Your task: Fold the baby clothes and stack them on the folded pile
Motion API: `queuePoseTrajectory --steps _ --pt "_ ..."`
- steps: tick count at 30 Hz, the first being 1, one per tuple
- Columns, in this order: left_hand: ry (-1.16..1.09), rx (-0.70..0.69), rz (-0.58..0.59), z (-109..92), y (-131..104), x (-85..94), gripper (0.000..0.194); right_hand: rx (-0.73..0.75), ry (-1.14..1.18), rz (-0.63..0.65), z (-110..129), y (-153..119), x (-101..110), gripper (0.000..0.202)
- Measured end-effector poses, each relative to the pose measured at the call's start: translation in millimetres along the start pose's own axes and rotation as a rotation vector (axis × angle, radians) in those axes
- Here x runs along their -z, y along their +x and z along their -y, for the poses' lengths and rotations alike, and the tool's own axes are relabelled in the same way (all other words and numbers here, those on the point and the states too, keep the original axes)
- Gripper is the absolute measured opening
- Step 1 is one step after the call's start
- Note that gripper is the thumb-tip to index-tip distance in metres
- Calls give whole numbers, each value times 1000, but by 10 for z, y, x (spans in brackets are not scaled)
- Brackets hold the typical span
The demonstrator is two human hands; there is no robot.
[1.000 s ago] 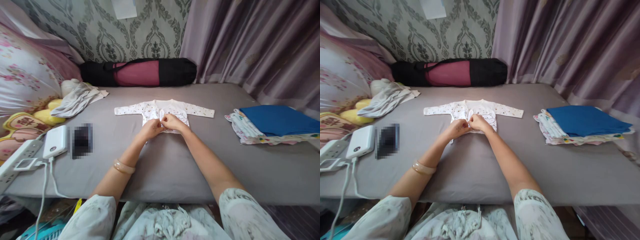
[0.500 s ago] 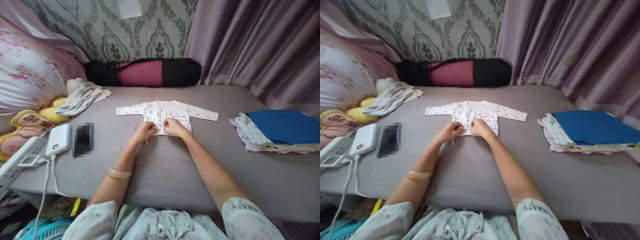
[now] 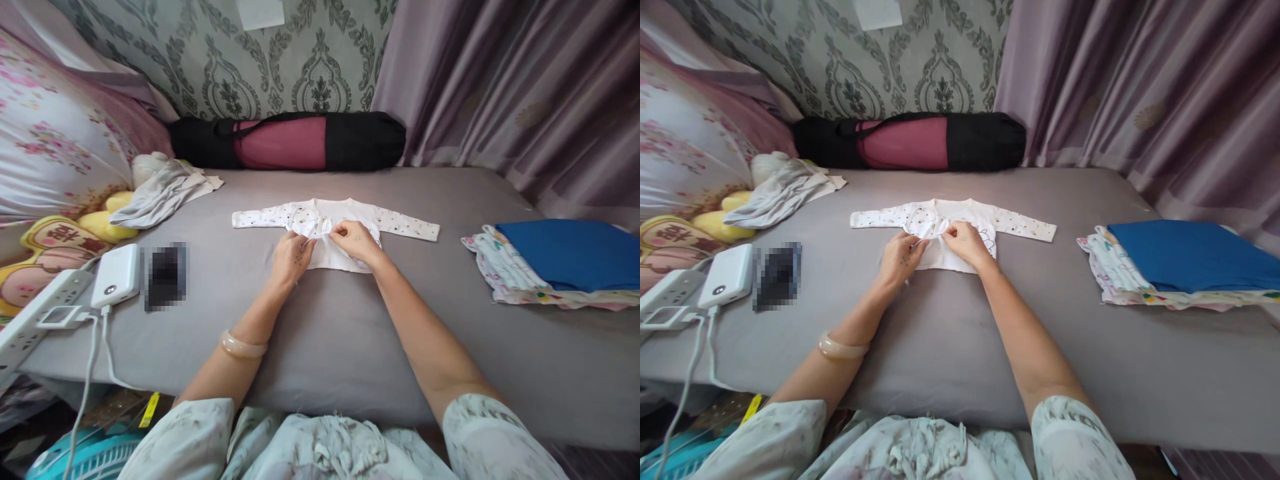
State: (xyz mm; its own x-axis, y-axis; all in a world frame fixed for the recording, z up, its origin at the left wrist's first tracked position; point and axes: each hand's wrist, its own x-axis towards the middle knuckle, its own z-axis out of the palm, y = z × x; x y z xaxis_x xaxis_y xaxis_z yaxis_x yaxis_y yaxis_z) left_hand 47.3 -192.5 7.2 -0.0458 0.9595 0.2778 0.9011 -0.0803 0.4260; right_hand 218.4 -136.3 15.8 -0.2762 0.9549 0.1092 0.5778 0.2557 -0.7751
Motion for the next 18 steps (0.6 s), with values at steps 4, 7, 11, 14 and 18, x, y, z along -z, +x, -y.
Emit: queuePoseTrajectory --steps 4,7,11,14,18 --pt "-12 -5 -25 -121 -26 -2 33 10 67 -76 62 -4 6 9" --pt "1 -37 83 -216 -65 -28 33 9 97 -83 107 -16 12 8" --pt "47 -115 144 -304 -109 -91 32 -29 80 -52 166 -26 14 7" --pt "105 -174 181 -338 -125 -139 32 -49 64 -20 191 -33 0 8" --pt "201 -213 233 -347 -144 -182 32 -33 71 13 168 -29 -37 8"
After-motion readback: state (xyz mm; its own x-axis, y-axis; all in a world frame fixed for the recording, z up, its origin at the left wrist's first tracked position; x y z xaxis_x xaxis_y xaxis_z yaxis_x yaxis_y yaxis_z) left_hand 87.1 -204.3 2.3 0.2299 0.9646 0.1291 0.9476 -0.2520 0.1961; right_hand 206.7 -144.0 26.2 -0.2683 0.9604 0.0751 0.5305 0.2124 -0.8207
